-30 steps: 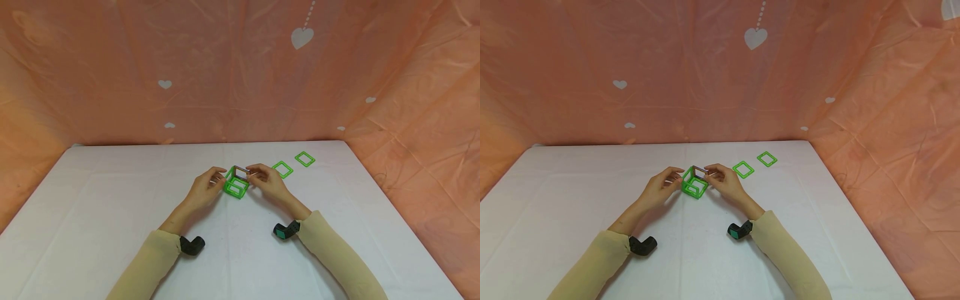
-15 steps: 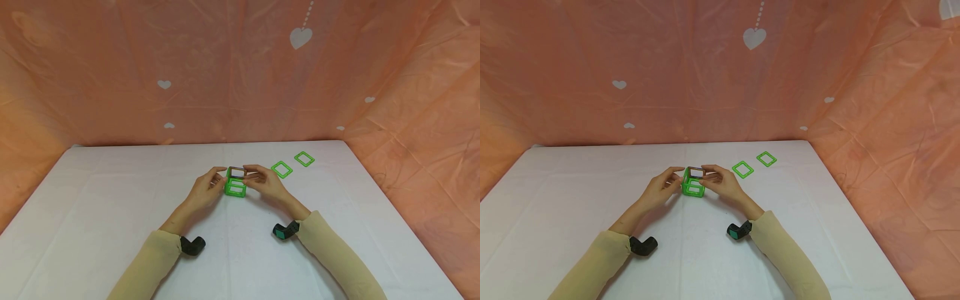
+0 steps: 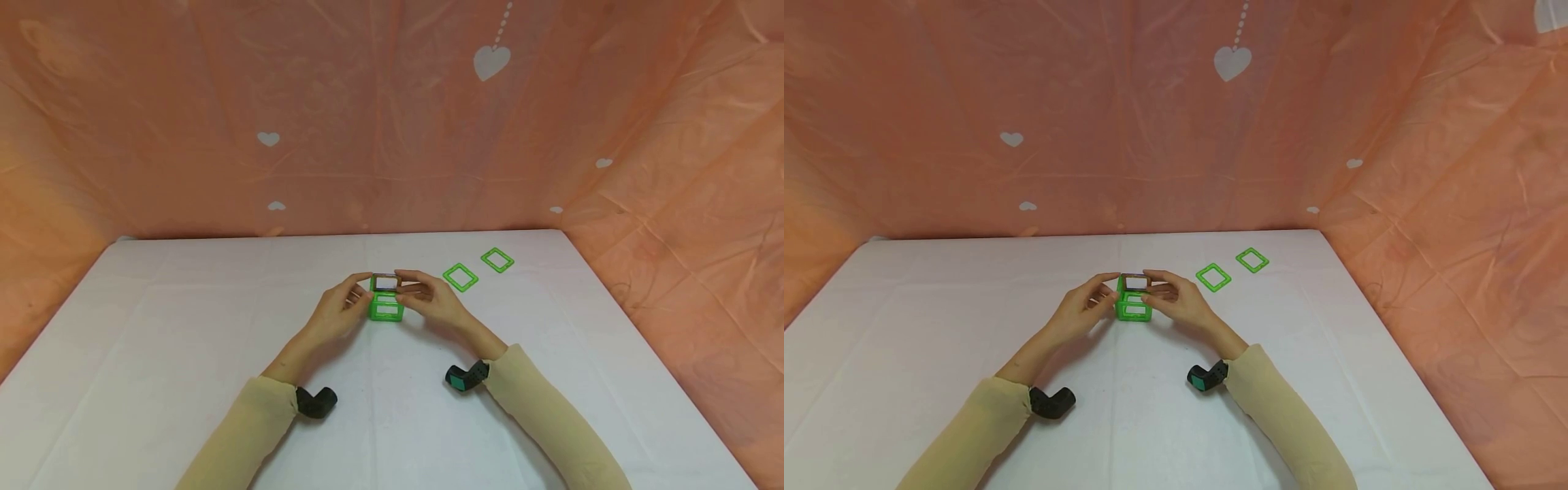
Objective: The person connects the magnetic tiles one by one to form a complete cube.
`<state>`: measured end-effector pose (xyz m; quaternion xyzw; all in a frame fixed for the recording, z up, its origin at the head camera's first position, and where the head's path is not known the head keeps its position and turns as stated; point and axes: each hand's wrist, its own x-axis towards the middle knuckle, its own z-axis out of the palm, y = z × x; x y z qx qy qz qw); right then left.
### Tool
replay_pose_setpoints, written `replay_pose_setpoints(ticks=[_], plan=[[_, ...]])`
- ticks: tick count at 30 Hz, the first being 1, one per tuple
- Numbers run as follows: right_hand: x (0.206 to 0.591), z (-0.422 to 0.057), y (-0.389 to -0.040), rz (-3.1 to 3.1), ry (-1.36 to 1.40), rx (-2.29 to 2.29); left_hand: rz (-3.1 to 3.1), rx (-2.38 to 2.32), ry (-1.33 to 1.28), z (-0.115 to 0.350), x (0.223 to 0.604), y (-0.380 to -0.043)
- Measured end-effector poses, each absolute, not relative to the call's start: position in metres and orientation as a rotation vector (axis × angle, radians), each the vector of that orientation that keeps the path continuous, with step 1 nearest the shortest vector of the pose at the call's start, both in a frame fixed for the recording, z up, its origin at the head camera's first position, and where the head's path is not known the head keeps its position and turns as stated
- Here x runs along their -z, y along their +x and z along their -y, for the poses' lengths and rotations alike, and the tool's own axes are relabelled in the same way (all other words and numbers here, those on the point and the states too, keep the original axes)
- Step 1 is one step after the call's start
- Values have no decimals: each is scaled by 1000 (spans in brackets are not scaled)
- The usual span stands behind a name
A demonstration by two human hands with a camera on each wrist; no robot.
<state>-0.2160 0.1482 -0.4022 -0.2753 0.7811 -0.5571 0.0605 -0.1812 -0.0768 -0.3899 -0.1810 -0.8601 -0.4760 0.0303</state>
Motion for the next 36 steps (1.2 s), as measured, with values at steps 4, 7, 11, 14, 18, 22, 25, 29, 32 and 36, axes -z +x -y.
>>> replay_pose_setpoints(ticks=[4,7,11,14,18,22,25,29,32,36], plan=[[402,-148,-217,-2367,-849,1647,2647,1464,-526,75,390,-183],[402,-148,-216,-2371,-850,1616,2629,1438,-512,74,392,-184],[402,-148,-217,-2389,-871,1565,2603,1388,-527,74,394,-185],[402,-149,-218,-2402,-902,1529,2601,1376,-560,74,396,-186],[402,-150,-219,-2405,-908,1495,2613,1401,-602,74,397,-186],[403,-152,-218,-2430,-848,1473,2623,1411,-626,74,398,-187],[405,-153,-218,-2487,-761,1487,2622,1420,-640,73,399,-187],[404,-156,-218,-2616,-588,1535,2607,1452,-636,73,400,-186],[405,-161,-219,-2751,-467,1551,2596,1460,-636,72,400,-186],[406,-168,-220,-2918,-391,1508,2591,1464,-642,72,402,-187]])
